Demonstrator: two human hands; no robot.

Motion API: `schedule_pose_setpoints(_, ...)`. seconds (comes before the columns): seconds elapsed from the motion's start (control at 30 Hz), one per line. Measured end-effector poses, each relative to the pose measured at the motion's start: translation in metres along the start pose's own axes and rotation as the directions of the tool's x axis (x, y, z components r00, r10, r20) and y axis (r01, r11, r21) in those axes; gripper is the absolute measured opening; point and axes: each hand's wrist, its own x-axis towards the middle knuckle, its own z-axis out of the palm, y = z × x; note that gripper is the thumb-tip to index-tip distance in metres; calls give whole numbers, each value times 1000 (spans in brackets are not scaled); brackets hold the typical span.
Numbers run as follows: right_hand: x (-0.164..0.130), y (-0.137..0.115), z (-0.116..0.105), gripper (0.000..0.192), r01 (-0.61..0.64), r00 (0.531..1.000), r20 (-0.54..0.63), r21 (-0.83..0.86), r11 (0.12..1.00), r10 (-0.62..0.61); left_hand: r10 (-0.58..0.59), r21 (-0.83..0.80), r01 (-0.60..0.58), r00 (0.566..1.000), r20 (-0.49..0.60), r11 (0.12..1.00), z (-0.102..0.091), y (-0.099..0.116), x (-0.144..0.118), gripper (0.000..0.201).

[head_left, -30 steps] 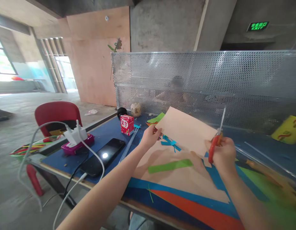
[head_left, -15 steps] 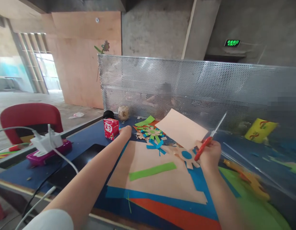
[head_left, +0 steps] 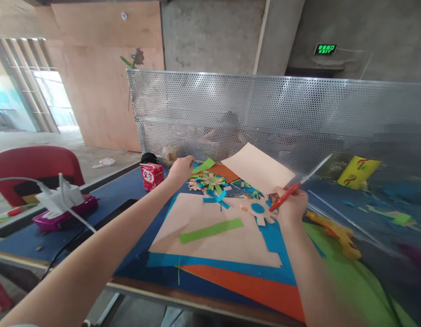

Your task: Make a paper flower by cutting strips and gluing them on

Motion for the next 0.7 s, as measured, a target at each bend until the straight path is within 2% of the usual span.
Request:
schedule_pose_setpoints(0.07,1,-1,-1,15,4,999,-40,18,1000,-3,51,-194,-47,999,17,980,9,15,-7,31)
schedule_pose_setpoints(0.17,1,-3,-1,14,-4,997,-80,40,999,8,57,-390,-11,993,107,921,35,32,-20,23)
schedule_pose_setpoints(0.27,-1,-6,-1,17,-29,996,-79,61,998,34,41,-478,40,987,158,878,61,36,-29,19)
schedule_pose_setpoints(0.33,-2,-8,0,18,-46,996,-70,76,996,51,23,-499,57,988,153,865,70,35,-32,20)
schedule_pose_setpoints(0.43,-5,-9,1,19,-65,996,-50,99,993,70,41,-512,20,993,108,859,67,31,-35,21)
schedule_pose_setpoints(0.57,-8,-9,3,22,-96,995,-12,118,988,98,93,-554,-60,995,31,831,45,30,-40,20)
schedule_pose_setpoints(0.63,-9,-8,5,22,-112,994,16,130,985,111,85,-592,-40,995,48,805,34,30,-43,20)
schedule_pose_setpoints(0.7,-11,-7,7,24,-133,990,60,147,980,125,88,-639,12,988,124,769,26,30,-47,34)
